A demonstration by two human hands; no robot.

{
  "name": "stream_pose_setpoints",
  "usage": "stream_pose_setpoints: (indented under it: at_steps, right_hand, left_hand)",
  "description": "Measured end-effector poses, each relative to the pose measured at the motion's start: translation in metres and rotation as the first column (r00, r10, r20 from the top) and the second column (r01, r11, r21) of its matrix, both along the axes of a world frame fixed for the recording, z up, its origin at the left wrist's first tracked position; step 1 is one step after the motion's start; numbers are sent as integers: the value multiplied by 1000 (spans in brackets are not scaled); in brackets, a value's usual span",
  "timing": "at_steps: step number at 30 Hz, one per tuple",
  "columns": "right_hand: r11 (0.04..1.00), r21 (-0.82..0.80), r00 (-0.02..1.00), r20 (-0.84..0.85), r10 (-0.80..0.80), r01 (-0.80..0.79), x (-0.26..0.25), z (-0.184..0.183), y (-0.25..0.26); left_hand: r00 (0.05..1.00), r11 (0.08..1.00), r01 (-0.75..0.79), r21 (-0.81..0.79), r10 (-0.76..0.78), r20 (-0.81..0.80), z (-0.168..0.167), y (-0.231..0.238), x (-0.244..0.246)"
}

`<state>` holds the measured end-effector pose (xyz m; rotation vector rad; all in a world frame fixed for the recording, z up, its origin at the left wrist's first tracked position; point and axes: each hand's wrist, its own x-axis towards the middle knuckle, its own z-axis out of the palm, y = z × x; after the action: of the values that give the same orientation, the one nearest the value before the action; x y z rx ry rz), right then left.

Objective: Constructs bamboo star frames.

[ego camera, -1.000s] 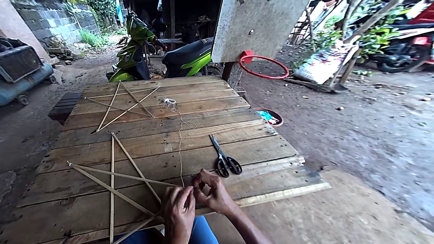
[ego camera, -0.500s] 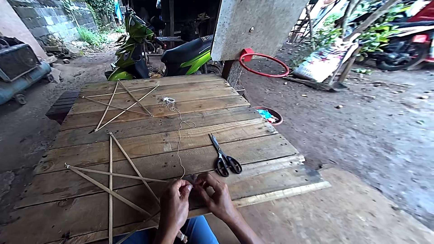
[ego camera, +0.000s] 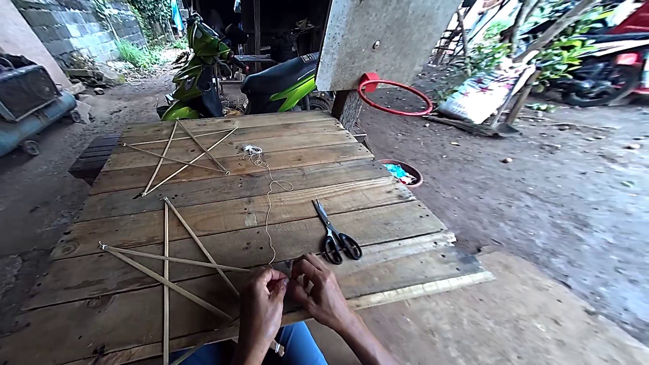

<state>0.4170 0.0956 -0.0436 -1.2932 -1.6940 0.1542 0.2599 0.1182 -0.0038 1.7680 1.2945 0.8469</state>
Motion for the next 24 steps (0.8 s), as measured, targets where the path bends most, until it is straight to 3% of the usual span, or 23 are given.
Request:
stream_pose_setpoints:
  at_steps: [7, 24]
  right_hand:
    - [991, -119, 997, 58, -54, 61, 5, 5, 4]
    - [988, -154, 985, 171, 35, -8, 16, 10, 9]
  left_hand:
    - [998, 950, -61, 305, 67, -8, -18, -9, 5]
    - [998, 885, -9, 465, 40, -57, -29, -11, 7]
